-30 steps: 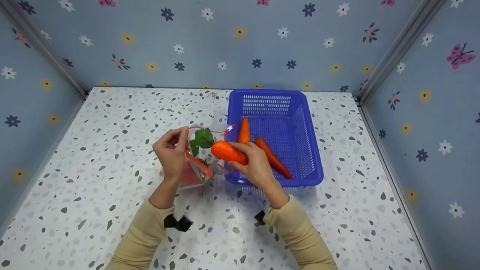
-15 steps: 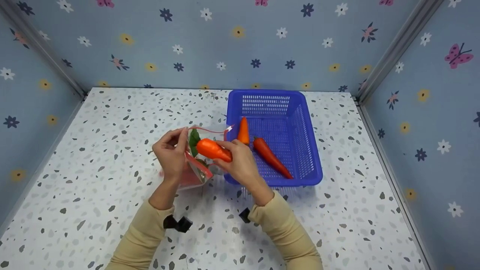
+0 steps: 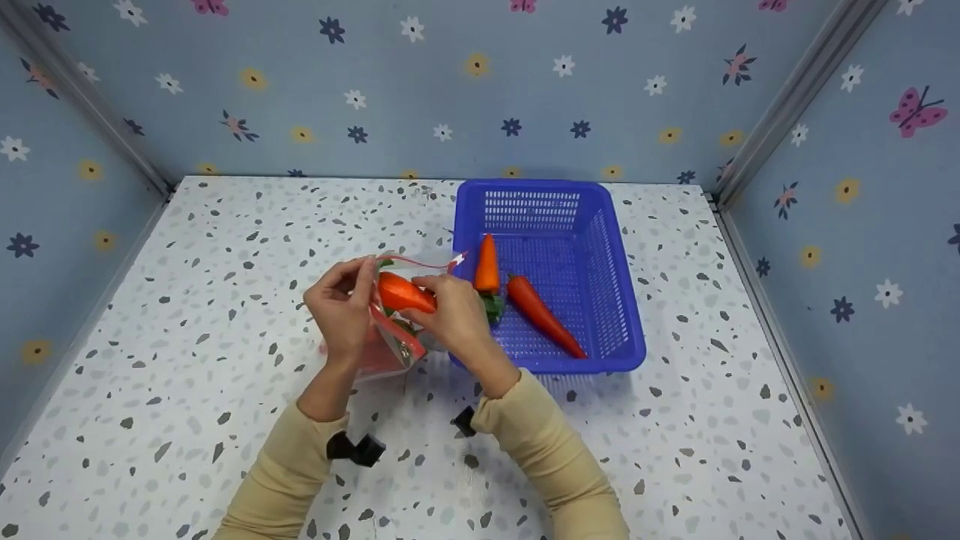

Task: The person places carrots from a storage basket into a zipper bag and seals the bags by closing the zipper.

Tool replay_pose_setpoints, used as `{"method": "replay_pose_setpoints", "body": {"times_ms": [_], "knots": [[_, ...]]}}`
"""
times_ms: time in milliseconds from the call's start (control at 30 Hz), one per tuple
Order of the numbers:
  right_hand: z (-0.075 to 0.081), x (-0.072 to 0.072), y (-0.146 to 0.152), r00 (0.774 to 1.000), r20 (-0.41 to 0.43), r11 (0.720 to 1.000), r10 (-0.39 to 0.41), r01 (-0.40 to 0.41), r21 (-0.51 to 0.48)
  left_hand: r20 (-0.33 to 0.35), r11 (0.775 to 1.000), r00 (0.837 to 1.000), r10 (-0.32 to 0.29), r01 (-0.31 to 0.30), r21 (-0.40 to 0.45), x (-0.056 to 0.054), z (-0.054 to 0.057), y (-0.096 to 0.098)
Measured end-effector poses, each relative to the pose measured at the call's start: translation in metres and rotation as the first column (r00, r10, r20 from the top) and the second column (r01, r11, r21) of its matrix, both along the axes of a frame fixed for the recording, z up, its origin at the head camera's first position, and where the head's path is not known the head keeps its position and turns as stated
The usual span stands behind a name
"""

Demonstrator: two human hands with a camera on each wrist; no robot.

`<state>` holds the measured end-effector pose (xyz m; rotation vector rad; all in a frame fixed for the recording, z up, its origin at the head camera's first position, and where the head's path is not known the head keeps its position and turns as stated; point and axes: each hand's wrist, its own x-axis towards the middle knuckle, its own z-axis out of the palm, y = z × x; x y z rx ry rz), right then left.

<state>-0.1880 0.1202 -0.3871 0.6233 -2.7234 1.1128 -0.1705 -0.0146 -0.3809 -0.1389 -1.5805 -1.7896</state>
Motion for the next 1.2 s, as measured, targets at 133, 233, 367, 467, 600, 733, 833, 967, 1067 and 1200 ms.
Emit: {"method": "replay_pose_setpoints", "body": {"times_ms": [133,233,367,467,600,733,833,967,1067,1200], "knots": [[-0.001,-0.006,-0.006,0.999,-0.015,0.999,0.032,-0.032,0.011,-0.013,1.0,1.0,0.0,0.0,0.003,0.0,-0.001,0.0],[-0.001,-0.008,-0.011,0.998,-0.027,0.998,0.057,-0.056,0.01,-0.016,1.0,1.0,-0.002,0.002,0.008,0.0,0.0,0.0],[-0.003,-0.009,-0.015,0.996,-0.035,0.997,0.078,-0.078,0.0,-0.019,1.0,1.0,0.007,-0.007,0.01,0.0,0.0,0.0],[-0.005,-0.01,-0.017,0.994,-0.048,0.995,0.097,-0.098,-0.03,-0.013,1.0,1.0,0.019,-0.019,0.01,-0.001,0.0,0.0],[-0.008,-0.012,-0.018,0.987,-0.099,0.988,0.123,-0.131,-0.081,-0.018,1.0,1.0,0.017,-0.017,0.011,-0.001,0.0,-0.001],[-0.006,-0.01,-0.015,0.984,-0.137,0.977,0.115,-0.137,-0.164,-0.028,1.0,1.0,0.013,-0.013,0.01,-0.006,-0.008,-0.002],[-0.004,-0.007,-0.011,0.983,-0.153,0.962,0.102,-0.136,-0.236,-0.025,1.0,1.0,0.016,-0.016,0.01,-0.011,-0.017,-0.003],[-0.003,-0.002,-0.001,0.981,-0.177,0.946,0.077,-0.128,-0.298,-0.039,1.0,0.999,0.021,-0.021,0.003,-0.014,-0.023,-0.002],[-0.003,0.003,0.008,0.982,-0.182,0.94,0.044,-0.102,-0.325,-0.052,1.0,0.998,0.022,-0.022,0.003,-0.017,-0.028,-0.002],[0.008,0.016,0.017,0.986,-0.167,0.936,0.002,-0.061,-0.348,-0.052,1.0,0.998,0.025,-0.025,0.002,-0.019,-0.033,-0.002]]}}
